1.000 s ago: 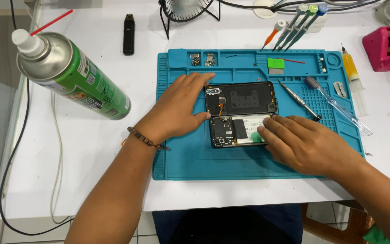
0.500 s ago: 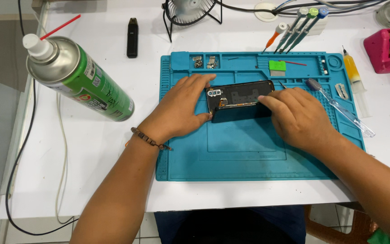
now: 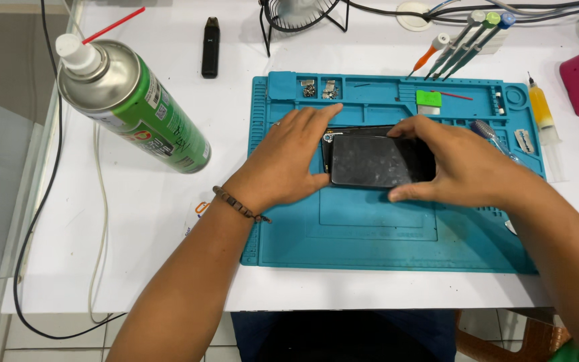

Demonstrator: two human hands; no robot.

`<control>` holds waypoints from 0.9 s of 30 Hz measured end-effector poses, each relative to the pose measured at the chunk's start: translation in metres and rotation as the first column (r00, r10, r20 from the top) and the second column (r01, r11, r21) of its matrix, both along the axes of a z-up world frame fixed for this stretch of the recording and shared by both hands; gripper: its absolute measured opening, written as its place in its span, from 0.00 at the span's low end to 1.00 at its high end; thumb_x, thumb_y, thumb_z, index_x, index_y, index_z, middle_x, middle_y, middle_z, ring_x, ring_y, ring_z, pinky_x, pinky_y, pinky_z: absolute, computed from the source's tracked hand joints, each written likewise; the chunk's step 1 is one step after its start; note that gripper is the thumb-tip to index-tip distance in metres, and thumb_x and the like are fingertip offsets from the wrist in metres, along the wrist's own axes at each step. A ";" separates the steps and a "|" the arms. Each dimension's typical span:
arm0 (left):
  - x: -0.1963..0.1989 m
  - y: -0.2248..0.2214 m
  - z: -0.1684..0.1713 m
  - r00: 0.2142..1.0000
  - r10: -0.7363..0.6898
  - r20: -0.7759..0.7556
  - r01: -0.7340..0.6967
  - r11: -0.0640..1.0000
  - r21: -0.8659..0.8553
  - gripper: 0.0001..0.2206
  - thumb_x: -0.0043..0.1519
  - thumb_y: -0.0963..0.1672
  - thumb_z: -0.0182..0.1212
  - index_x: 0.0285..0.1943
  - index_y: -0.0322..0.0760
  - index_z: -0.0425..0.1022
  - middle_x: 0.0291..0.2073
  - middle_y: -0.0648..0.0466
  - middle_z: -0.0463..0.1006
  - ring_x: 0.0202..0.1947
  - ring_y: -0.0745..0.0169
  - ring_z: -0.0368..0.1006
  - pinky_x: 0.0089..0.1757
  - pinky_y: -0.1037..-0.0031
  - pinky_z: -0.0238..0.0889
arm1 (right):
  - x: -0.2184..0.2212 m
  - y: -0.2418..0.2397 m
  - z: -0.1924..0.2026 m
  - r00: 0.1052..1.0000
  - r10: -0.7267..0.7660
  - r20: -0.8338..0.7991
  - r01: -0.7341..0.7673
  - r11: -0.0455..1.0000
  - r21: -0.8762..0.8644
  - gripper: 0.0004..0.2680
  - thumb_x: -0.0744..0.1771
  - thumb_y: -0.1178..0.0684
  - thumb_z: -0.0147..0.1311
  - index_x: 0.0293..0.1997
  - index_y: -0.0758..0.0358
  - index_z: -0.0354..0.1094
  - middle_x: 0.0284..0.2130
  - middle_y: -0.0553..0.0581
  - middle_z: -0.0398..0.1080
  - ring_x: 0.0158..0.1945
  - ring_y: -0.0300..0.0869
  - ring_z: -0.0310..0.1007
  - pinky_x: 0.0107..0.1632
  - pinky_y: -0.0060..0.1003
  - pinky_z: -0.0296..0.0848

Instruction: The person repairs a disassembled smartphone on a blue work mat. They use a screwdriver to remove screws from the internal components and a toothbrush to clean the device. The person then reassembles the phone by placing the screen back onto the chassis and pressing the edges to secure it.

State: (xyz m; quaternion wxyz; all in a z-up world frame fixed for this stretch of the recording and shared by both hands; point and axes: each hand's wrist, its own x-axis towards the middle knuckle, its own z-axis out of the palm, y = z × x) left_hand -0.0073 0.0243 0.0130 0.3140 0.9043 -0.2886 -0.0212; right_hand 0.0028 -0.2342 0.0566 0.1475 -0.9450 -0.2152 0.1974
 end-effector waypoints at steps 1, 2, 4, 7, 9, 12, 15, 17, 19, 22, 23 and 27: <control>0.000 0.000 -0.002 1.000 0.003 -0.002 -0.003 1.000 -0.001 0.39 0.50 0.44 0.67 0.69 0.36 0.49 0.59 0.44 0.63 0.62 0.44 0.57 0.60 0.56 0.49 | -0.001 0.001 0.002 1.000 0.003 -0.002 -0.003 1.000 -0.001 0.34 0.52 0.34 0.64 0.60 0.52 0.55 0.53 0.54 0.65 0.51 0.49 0.69 0.43 0.44 0.72; 0.000 -0.001 -0.003 1.000 -0.004 0.010 0.004 1.000 -0.008 0.40 0.49 0.45 0.69 0.70 0.36 0.49 0.59 0.44 0.63 0.62 0.45 0.57 0.60 0.55 0.49 | -0.002 0.001 0.003 1.000 -0.022 -0.010 0.022 0.999 -0.031 0.35 0.52 0.37 0.67 0.61 0.51 0.54 0.54 0.53 0.65 0.52 0.49 0.68 0.44 0.44 0.72; 0.000 -0.001 -0.003 1.000 -0.011 0.020 0.011 1.000 -0.014 0.42 0.49 0.47 0.71 0.70 0.37 0.48 0.59 0.45 0.64 0.61 0.45 0.58 0.60 0.55 0.48 | -0.002 -0.001 0.002 0.999 -0.047 -0.019 0.046 0.997 -0.062 0.35 0.52 0.40 0.70 0.62 0.50 0.52 0.55 0.53 0.64 0.53 0.49 0.68 0.46 0.45 0.71; -0.003 -0.003 0.002 1.000 -0.021 -0.009 0.021 0.999 -0.025 0.40 0.50 0.47 0.69 0.70 0.38 0.48 0.59 0.46 0.64 0.61 0.46 0.58 0.60 0.54 0.47 | -0.002 -0.010 -0.004 0.990 0.009 0.140 0.000 0.998 -0.062 0.33 0.53 0.39 0.67 0.60 0.53 0.55 0.50 0.53 0.68 0.48 0.50 0.71 0.46 0.50 0.69; -0.005 -0.004 0.007 0.998 -0.060 -0.020 0.058 0.997 -0.057 0.39 0.50 0.46 0.68 0.69 0.39 0.48 0.57 0.47 0.65 0.59 0.47 0.60 0.58 0.54 0.50 | 0.000 -0.019 -0.007 0.966 0.114 0.233 -0.134 0.988 0.073 0.31 0.53 0.41 0.66 0.59 0.54 0.57 0.49 0.54 0.66 0.45 0.48 0.70 0.38 0.46 0.71; -0.009 -0.007 0.016 0.992 -0.093 -0.089 0.083 0.991 -0.109 0.40 0.51 0.46 0.67 0.70 0.40 0.45 0.55 0.48 0.64 0.57 0.51 0.61 0.57 0.60 0.55 | -0.001 -0.021 -0.008 0.970 0.098 0.224 -0.129 0.983 0.129 0.30 0.54 0.42 0.66 0.60 0.54 0.57 0.49 0.54 0.64 0.45 0.47 0.69 0.38 0.44 0.69; -0.011 -0.010 0.018 0.983 -0.087 -0.159 0.067 0.990 -0.123 0.41 0.51 0.46 0.68 0.71 0.43 0.43 0.58 0.48 0.61 0.50 0.53 0.67 0.47 0.66 0.65 | -0.004 -0.023 -0.009 0.981 0.076 0.179 -0.114 0.970 0.213 0.30 0.54 0.44 0.66 0.60 0.55 0.58 0.49 0.56 0.61 0.47 0.46 0.67 0.43 0.41 0.70; -0.012 -0.012 0.020 0.980 -0.081 -0.183 0.059 0.991 -0.119 0.41 0.52 0.45 0.67 0.71 0.43 0.43 0.57 0.49 0.60 0.49 0.56 0.69 0.42 0.69 0.68 | -0.004 -0.022 -0.009 0.979 0.086 0.186 -0.129 0.964 0.232 0.30 0.54 0.44 0.66 0.59 0.56 0.57 0.50 0.57 0.60 0.49 0.47 0.66 0.43 0.41 0.70; -0.013 -0.013 0.022 0.976 -0.074 -0.207 0.050 0.992 -0.116 0.41 0.52 0.45 0.67 0.71 0.44 0.42 0.57 0.50 0.60 0.49 0.59 0.70 0.37 0.73 0.70 | -0.004 -0.022 -0.010 0.976 0.098 0.193 -0.145 0.957 0.250 0.29 0.55 0.43 0.65 0.59 0.57 0.57 0.51 0.58 0.60 0.51 0.47 0.66 0.43 0.41 0.71; -0.013 -0.014 0.023 0.970 -0.074 -0.230 0.045 0.991 -0.127 0.41 0.52 0.44 0.67 0.71 0.44 0.42 0.55 0.51 0.59 0.45 0.61 0.68 0.33 0.75 0.70 | -0.003 -0.023 -0.013 0.972 0.116 0.203 -0.172 0.943 0.284 0.30 0.55 0.44 0.66 0.60 0.58 0.57 0.50 0.58 0.59 0.53 0.47 0.64 0.46 0.40 0.70; -0.013 -0.014 0.022 0.972 -0.077 -0.224 0.048 0.990 -0.133 0.41 0.52 0.44 0.68 0.71 0.43 0.42 0.54 0.51 0.59 0.43 0.62 0.68 0.32 0.75 0.70 | -0.003 -0.023 -0.014 0.974 0.111 0.195 -0.164 0.945 0.283 0.30 0.54 0.44 0.66 0.60 0.59 0.58 0.50 0.58 0.59 0.53 0.47 0.64 0.46 0.39 0.69; -0.013 -0.014 0.019 0.973 -0.092 -0.213 0.056 0.984 -0.167 0.41 0.52 0.42 0.67 0.71 0.42 0.42 0.51 0.51 0.59 0.37 0.65 0.66 0.33 0.76 0.69 | -0.003 -0.026 -0.018 0.958 0.130 0.255 -0.202 0.939 0.280 0.31 0.54 0.43 0.67 0.59 0.60 0.59 0.49 0.58 0.60 0.52 0.47 0.64 0.47 0.39 0.68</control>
